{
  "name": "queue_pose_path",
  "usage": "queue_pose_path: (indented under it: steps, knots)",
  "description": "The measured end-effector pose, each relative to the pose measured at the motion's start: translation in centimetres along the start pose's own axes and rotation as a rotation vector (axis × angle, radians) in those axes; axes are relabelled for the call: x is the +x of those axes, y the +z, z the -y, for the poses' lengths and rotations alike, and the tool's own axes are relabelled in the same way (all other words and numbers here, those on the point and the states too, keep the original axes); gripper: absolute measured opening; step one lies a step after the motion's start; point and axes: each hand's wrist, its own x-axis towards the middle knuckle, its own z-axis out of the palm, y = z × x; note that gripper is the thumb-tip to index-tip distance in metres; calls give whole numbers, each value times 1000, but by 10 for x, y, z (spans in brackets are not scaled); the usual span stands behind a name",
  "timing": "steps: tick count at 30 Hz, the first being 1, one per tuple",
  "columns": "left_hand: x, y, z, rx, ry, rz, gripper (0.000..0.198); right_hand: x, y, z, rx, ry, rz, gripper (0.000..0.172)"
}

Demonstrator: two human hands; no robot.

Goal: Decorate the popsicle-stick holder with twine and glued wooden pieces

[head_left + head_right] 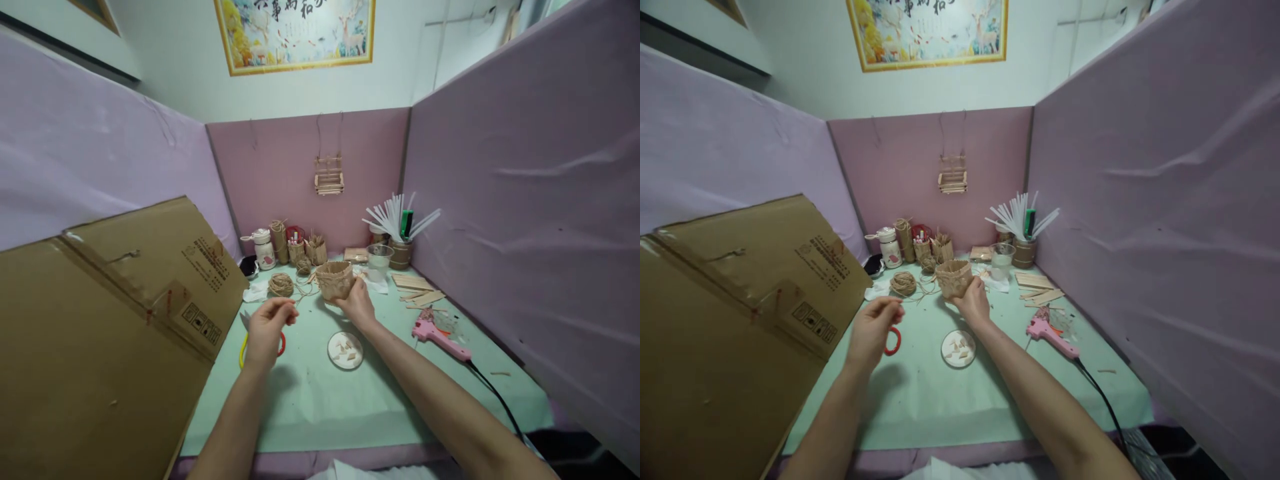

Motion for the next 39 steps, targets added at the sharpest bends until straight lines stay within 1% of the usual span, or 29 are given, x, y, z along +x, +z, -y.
queue_pose_path:
  steps: [3,5,7,8,10,13,15,17,19,21,23,25,26,27,29,32,34,35,37,39]
  knots:
    - [-1,14,32,28,-199,169,34,-7,2,-1,-53,11,53,69]
    - [-3,17,43,51,-257,230,33,-10,-1,-3,-82,4,100,71]
    - [-5,17,48,88,-273,252,30,-12,-8,-6,-98,-15,152,72]
    - [-5,15,49,109,-271,254,27,-13,-14,-8,-101,-26,176,69]
    - [-5,11,49,163,-251,257,22,-14,-30,-12,-98,-55,217,55]
    - [-5,7,44,287,-174,247,12,-20,-64,-19,-71,-98,266,27]
    - [-6,6,40,352,-114,241,8,-28,-90,-23,4,-134,309,20]
    - [-11,9,35,369,-77,242,10,-41,-111,-24,182,-172,352,20]
    - [-20,16,32,334,-87,244,14,-59,-124,-19,299,-184,361,21]
    - [-36,28,30,229,-150,254,17,-81,-128,-9,339,-221,360,25]
    - [-56,44,30,45,-252,291,20,-103,-123,2,362,-328,376,30]
    - [-76,58,31,-141,-407,339,22,-120,-116,11,367,-448,345,29]
    - [-84,65,32,-219,-511,335,25,-126,-113,14,356,-492,299,27]
    - [-92,70,33,-294,-584,313,29,-130,-110,14,334,-526,252,24]
    - [-101,76,35,-390,-673,267,35,-135,-108,12,269,-573,170,19]
    - [-107,80,37,-426,-727,247,36,-136,-111,4,136,-645,125,18]
    - [-108,80,38,-411,-772,275,36,-135,-117,0,55,-677,134,21]
    - [-109,80,38,-390,-787,302,37,-134,-122,-1,33,-670,140,22]
    - [-111,79,37,-303,-785,384,40,-129,-135,-3,34,-604,102,21]
    - [-114,76,36,-160,-737,513,40,-122,-154,-6,51,-490,-27,21]
